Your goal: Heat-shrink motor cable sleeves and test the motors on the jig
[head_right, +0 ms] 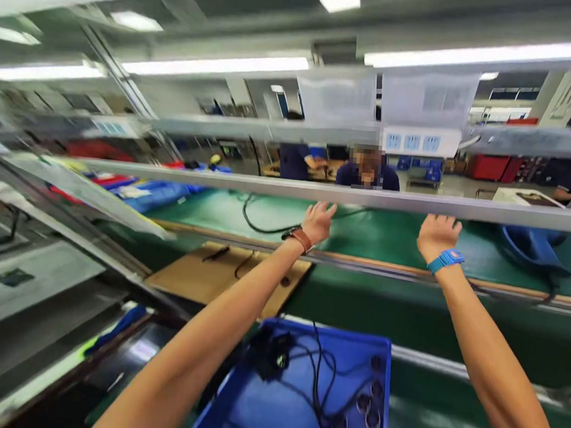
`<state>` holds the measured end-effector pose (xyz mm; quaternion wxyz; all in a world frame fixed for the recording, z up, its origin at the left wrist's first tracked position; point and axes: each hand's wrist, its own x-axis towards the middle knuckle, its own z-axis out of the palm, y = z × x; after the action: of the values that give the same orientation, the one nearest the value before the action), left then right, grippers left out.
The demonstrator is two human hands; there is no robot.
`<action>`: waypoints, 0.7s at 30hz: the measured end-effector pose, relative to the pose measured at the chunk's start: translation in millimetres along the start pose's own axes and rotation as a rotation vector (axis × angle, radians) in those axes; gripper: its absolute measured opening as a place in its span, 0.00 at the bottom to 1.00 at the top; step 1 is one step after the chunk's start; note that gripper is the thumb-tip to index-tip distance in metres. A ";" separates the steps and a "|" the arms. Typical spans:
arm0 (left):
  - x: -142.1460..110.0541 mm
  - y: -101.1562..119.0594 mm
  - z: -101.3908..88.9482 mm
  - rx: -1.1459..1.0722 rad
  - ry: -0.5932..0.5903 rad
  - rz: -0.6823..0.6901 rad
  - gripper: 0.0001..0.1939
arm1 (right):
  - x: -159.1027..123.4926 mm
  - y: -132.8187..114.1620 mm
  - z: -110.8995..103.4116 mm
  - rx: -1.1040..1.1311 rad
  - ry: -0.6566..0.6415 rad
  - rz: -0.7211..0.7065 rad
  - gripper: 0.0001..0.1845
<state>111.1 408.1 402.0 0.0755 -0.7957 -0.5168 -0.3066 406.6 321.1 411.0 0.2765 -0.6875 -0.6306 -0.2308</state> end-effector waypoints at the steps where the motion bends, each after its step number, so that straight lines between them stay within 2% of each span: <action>1: -16.3 1.1 8.9 -0.078 0.005 0.009 0.21 | -24.7 -3.9 -0.1 0.023 0.001 -0.057 0.18; 3: -62.8 -0.1 20.3 -0.289 0.081 0.011 0.15 | -86.2 -8.6 1.1 0.127 0.048 -0.182 0.19; 5: -126.7 -6.0 26.5 -0.360 0.088 -0.094 0.15 | -158.4 -9.0 10.3 0.325 0.086 -0.310 0.17; 6: -164.4 -10.3 30.0 -0.376 0.066 -0.164 0.16 | -196.6 -8.1 20.2 0.430 0.049 -0.357 0.16; 7: -205.4 -15.1 34.5 -0.386 0.024 -0.242 0.16 | -235.2 -7.1 34.0 0.518 -0.039 -0.313 0.15; 8: -248.7 -20.0 40.1 -0.390 -0.040 -0.312 0.17 | -273.6 -6.4 50.5 0.579 -0.140 -0.194 0.14; 9: -293.6 -24.3 46.4 -0.383 -0.159 -0.376 0.17 | -311.1 -6.5 68.5 0.613 -0.291 -0.051 0.14; 10: -338.9 -27.5 52.7 -0.289 -0.375 -0.456 0.17 | -347.2 -7.8 85.9 0.629 -0.455 0.063 0.15; 11: -383.5 -29.0 58.3 -0.241 -0.482 -0.502 0.14 | -381.2 -10.6 101.0 0.627 -0.640 0.147 0.17; 13: -466.5 -26.3 65.3 -0.163 -0.605 -0.601 0.12 | -439.6 -21.2 120.2 0.566 -0.971 0.245 0.19; 15: -534.7 -16.4 67.3 -0.082 -0.724 -0.750 0.14 | -481.0 -37.6 125.4 0.458 -1.192 0.222 0.19; 17: -583.3 -2.8 67.9 -0.122 -0.710 -0.883 0.15 | -504.2 -56.4 124.3 0.323 -1.276 0.118 0.22; 19: -611.6 10.3 69.9 -0.224 -0.613 -0.948 0.14 | -512.2 -72.7 126.0 0.200 -1.300 0.012 0.27; 21: -622.4 19.6 73.9 -0.312 -0.513 -0.967 0.13 | -510.4 -82.5 134.4 0.150 -1.356 -0.047 0.28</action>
<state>-14.5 -51.6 -5.6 -0.3195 -0.5195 -0.7727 -0.1759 270.2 38.3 -21.2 -0.1380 -0.6451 -0.6936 0.2893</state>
